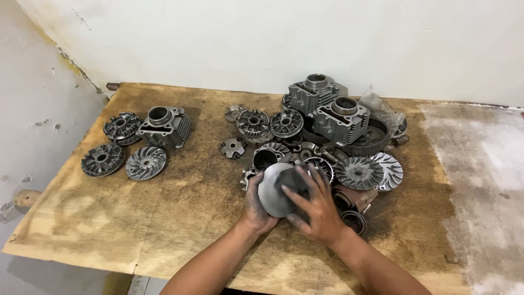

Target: Cleaning and inspecting various motorcycle CVT and engine components on a workbench using an abrasive cloth.

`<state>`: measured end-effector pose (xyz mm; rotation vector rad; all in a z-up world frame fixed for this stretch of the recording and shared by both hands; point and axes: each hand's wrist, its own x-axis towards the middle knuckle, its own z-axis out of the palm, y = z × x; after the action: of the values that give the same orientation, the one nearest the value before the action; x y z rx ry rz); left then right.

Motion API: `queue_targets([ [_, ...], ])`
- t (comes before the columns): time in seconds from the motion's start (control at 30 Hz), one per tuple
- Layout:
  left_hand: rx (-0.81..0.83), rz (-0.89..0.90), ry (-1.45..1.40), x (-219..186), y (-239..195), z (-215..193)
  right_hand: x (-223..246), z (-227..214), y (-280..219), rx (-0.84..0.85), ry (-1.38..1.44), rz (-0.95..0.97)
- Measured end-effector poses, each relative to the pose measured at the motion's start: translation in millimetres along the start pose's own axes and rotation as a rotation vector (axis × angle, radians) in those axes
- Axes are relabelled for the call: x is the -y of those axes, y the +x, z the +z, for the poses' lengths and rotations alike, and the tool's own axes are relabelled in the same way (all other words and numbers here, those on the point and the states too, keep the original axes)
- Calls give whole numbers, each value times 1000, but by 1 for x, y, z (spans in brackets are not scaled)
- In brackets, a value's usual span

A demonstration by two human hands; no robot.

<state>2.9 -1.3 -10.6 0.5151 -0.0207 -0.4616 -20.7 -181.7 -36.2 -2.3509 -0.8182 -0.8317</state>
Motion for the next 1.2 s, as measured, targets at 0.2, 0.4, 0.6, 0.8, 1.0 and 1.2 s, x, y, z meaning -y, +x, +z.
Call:
queue_targets([
  [0.2, 24, 17, -34, -5, -5, 7, 2, -20, 2, 12, 100, -71],
  [0.4, -51, -155, 86, 5, 5, -9, 15, 5, -6, 85, 34, -212],
  [0.6, 135, -149, 433, 7, -7, 4, 26, -18, 25, 7, -18, 78],
  [0.8, 510, 195, 501, 17, -2, 1, 22, -10, 9, -12, -45, -162],
  [1.0, 241, -48, 673, 0, -27, 30, 17, -18, 19, -40, -4, -58],
  [1.2, 90, -132, 813, -5, -28, 44, 27, -21, 14, -60, 51, 35],
])
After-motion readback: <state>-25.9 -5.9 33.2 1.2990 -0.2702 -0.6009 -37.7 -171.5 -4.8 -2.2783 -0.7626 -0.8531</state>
